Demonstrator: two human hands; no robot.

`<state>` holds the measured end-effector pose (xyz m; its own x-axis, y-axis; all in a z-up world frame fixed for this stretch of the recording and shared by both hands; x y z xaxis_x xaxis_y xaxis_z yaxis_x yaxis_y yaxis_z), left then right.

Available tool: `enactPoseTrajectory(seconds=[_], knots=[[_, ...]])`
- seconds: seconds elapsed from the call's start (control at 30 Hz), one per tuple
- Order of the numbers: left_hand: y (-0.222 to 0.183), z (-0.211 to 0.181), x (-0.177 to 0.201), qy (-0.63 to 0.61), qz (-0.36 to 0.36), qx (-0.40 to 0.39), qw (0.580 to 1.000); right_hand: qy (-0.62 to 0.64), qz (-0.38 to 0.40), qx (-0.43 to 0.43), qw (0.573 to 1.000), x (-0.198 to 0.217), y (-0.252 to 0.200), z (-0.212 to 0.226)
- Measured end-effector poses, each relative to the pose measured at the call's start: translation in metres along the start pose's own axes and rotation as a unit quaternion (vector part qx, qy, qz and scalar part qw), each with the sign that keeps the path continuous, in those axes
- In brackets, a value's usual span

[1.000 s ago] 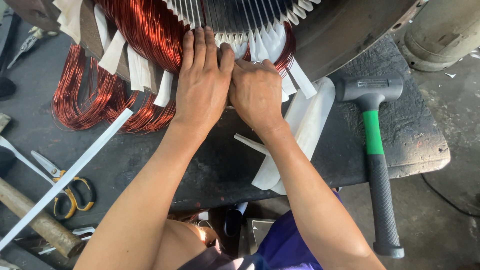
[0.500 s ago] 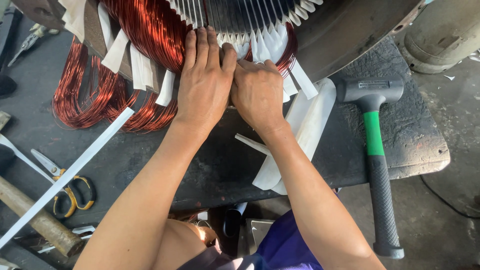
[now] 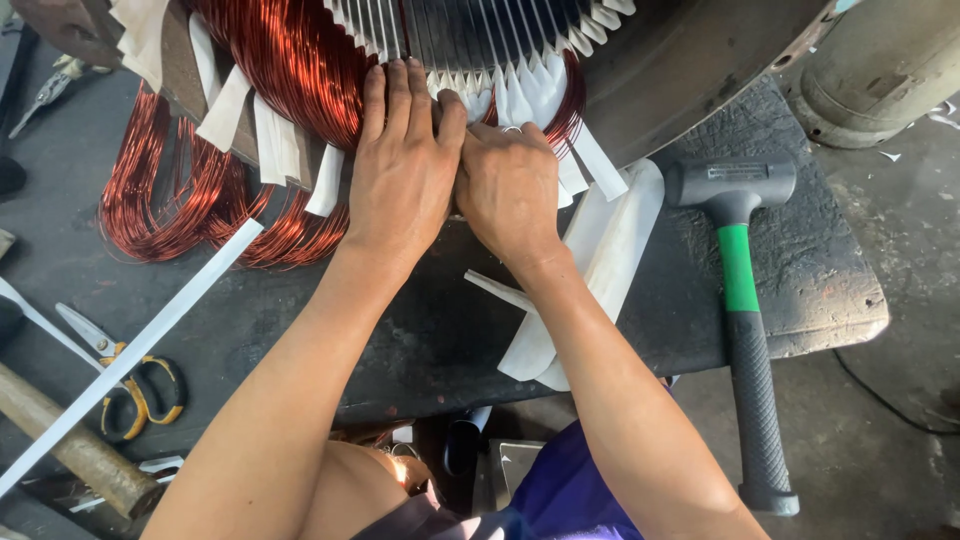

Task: Inserting and seating insulation strips into the slots of an electric motor stator

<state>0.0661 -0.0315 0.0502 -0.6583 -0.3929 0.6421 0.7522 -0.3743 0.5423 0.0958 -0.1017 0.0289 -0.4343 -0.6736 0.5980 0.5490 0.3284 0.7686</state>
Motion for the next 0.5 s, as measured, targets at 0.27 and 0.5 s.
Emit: enactPoseTrajectory(seconds=[0.27, 0.5], knots=[[0.0, 0.0, 0.002, -0.011, 0.01, -0.001, 1.0, -0.004, -0.018, 0.001, 1.0, 0.002, -0.008, 0.003], [0.007, 0.002, 0.001, 0.026, 0.003, -0.013, 1.0, -0.013, 0.001, -0.002, 1.0, -0.004, 0.002, -0.001]])
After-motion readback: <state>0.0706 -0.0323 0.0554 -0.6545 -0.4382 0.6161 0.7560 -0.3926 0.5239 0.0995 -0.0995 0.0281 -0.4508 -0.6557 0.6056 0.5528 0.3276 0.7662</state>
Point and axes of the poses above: each hand's wrist, its own y-axis towards the middle knuckle, its own x-axis out of the back of the hand, z = x × y, the point moved 9 cm from there along y, towards the middle knuckle, and after that the axes turned 1 degree about -x, right-handed, at the moved point
